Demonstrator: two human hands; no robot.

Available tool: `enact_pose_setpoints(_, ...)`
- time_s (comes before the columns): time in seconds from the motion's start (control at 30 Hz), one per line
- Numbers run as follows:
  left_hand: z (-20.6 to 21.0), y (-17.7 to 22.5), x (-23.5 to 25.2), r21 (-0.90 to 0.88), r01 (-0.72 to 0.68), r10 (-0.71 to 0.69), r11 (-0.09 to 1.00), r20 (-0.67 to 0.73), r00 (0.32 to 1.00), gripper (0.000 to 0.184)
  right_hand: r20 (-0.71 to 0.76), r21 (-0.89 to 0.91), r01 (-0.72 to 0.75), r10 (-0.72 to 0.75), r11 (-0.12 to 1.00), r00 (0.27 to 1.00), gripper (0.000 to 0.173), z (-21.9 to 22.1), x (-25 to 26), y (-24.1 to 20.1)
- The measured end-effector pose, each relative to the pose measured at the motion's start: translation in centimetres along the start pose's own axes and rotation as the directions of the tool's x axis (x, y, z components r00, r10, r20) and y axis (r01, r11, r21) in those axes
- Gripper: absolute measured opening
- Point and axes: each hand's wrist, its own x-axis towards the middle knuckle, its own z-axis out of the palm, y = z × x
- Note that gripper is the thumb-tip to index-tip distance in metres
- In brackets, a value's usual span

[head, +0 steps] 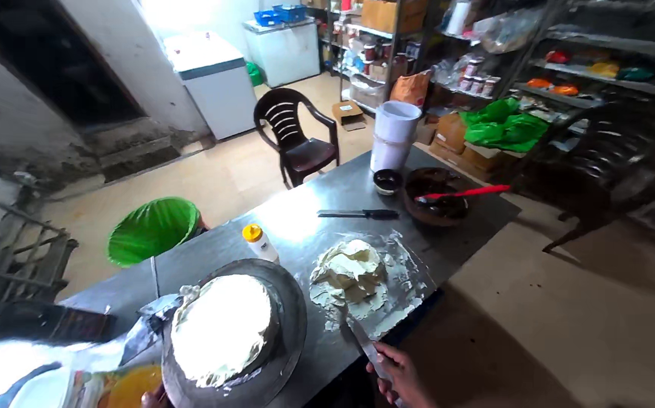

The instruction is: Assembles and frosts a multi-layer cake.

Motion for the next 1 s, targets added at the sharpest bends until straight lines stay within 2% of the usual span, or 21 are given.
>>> enact_pose_setpoints(0.1, 2.8, 1.4, -2.9, -0.007, 0.05, -0.051, 0.999, -0.068, 0.996, 0.043, -0.036, 0.098, 0.025, -0.022, 0.995, 0.999, 0.039, -1.2, -0.9, -1.0)
enact_pose_setpoints(0.2, 3.8, 1.6, -5.2, -0.056, 0.031, -0.033, 0.998, -0.051, 0.998, 0.039, -0.041, 0.024, 0.1, -0.099, 0.995, 0.994, 0.04, -2.0, -0.8, -3.1)
enact_pose_setpoints(0.37, 2.6, -0.2, -6.3, -0.131, 0.031, -0.006, 0.991, 0.181, 0.984, 0.029, 0.005, -0.199, 0.282, -0.287, 0.939, 0.958, 0.038, 0.2, -1.2, -11.4)
enact_pose_setpoints(0.43, 2.2, -0.8, -6.3, -0.137, 0.033, 0.001, 0.99, 0.242, 0.97, 0.026, 0.11, -0.328, 0.415, -0.402, 0.849, 0.909, 0.034, 2.3, -1.8, -16.3)
enact_pose_setpoints(0.5, 1.9, -1.0, -6.2, -0.147, 0.024, 0.024, 0.989, 0.313, 0.949, 0.024, 0.35, -0.467, 0.621, -0.513, 0.63, 0.784, 0.031, 5.1, -2.8, -22.0)
enact_pose_setpoints(0.53, 1.7, -1.1, -6.1, -0.156, 0.014, 0.042, 0.988, 0.35, 0.936, 0.023, 0.497, -0.528, 0.724, -0.53, 0.443, 0.687, 0.03, 7.1, -3.4, -25.1)
enact_pose_setpoints(0.57, 1.5, -1.3, -6.1, -0.17, 0.013, 0.054, 0.985, 0.384, 0.922, 0.023, 0.636, -0.57, 0.795, -0.502, 0.207, 0.586, 0.029, 9.6, -4.3, -28.3)
enact_pose_setpoints(0.63, 1.2, -1.5, -5.8, -0.186, 0.002, 0.081, 0.983, 0.435, 0.897, 0.022, 0.84, -0.531, 0.791, -0.312, -0.303, 0.445, 0.031, 16.1, -6.9, -33.9)
enact_pose_setpoints(0.67, 1.0, -1.5, -5.7, -0.184, -0.001, 0.086, 0.983, 0.458, 0.885, 0.023, 0.892, -0.446, 0.73, -0.19, -0.518, 0.41, 0.034, 19.9, -8.6, -35.8)
enact_pose_setpoints(0.7, 0.9, -1.4, -5.5, -0.166, 0.002, 0.078, 0.986, 0.476, 0.876, 0.024, 0.915, -0.332, 0.656, -0.062, -0.678, 0.398, 0.04, 23.7, -10.3, -36.8)
enact_pose_setpoints(0.77, 0.5, -0.9, -5.0, -0.107, 0.028, 0.03, 0.994, 0.503, 0.864, 0.028, 0.895, -0.096, 0.533, 0.161, -0.841, 0.416, 0.045, 30.7, -12.5, -37.1)
enact_pose_setpoints(0.87, 0.1, -0.1, -4.3, -0.058, 0.071, -0.03, 0.996, 0.531, 0.847, 0.029, 0.809, 0.129, 0.435, 0.348, -0.891, 0.473, 0.032, 37.7, -12.3, -35.0)
enact_pose_setpoints(0.93, -0.1, -0.1, -4.0, -0.04, 0.073, -0.039, 0.997, 0.55, 0.834, 0.03, 0.711, 0.157, 0.391, 0.378, -0.907, 0.593, 0.025, 40.7, -11.0, -34.0)
enact_pose_setpoints(1.0, -0.3, 0.0, -3.7, -0.019, 0.075, -0.051, 0.997, 0.571, 0.82, 0.033, 0.598, 0.149, 0.375, 0.385, -0.915, 0.703, 0.027, 42.5, -9.8, -33.8)
